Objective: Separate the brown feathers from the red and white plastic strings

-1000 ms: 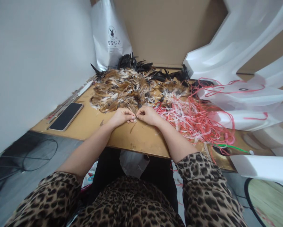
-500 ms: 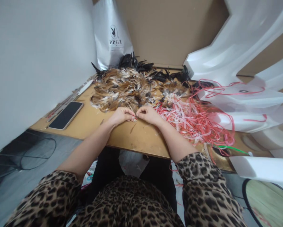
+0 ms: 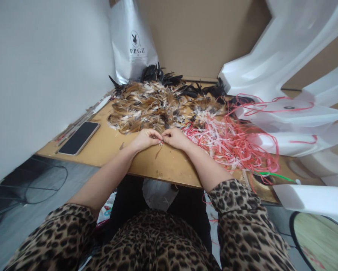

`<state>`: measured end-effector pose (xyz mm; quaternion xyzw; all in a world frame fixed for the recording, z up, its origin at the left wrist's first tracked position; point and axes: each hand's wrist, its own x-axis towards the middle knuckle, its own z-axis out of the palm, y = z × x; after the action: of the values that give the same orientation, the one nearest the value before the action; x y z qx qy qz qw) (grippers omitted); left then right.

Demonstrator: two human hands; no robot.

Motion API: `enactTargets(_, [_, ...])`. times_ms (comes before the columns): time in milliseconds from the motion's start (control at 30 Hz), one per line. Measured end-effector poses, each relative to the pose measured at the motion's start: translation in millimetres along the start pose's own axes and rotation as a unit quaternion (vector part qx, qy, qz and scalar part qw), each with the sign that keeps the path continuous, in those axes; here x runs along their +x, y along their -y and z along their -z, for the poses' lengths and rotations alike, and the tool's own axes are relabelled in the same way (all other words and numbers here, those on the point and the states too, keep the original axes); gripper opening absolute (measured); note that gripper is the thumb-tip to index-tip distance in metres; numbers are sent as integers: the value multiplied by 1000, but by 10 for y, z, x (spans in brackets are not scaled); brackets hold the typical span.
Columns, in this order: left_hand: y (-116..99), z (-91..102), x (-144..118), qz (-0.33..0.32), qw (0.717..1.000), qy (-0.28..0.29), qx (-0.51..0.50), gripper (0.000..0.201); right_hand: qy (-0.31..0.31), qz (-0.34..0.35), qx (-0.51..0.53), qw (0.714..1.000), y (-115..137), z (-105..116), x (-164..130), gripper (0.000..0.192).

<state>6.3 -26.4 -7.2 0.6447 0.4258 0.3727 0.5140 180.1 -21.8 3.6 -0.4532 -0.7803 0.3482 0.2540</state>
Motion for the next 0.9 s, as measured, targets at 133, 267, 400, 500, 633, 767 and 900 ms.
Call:
enactTargets(133, [35, -20, 5, -40, 997, -17, 68, 12, -4, 6, -73, 997, -12, -21, 3, 23])
enactTargets(267, [35, -36, -15, -138, 971, -50, 190, 17, -9, 1, -96, 995, -12, -11, 10, 21])
enactTargets(400, [41, -43, -29, -180, 934, -68, 301, 18, -13, -13, -89, 996, -8, -4, 15, 18])
enactTargets(500, [66, -39, -22, -182, 917, -76, 345, 17, -14, -10, -69, 997, -26, -21, 21, 17])
enactTargets(633, [97, -30, -10, -190, 909, -77, 364, 15, -20, 4, -53, 998, -61, -45, 33, 17])
enactTargets(767, [106, -22, -10, -203, 909, -77, 355, 14, -15, 0, -52, 999, -60, -35, 32, 17])
enactTargets(900, [98, -15, -24, -200, 911, -85, 350, 14, -20, 4, -40, 999, -43, -24, 20, 16])
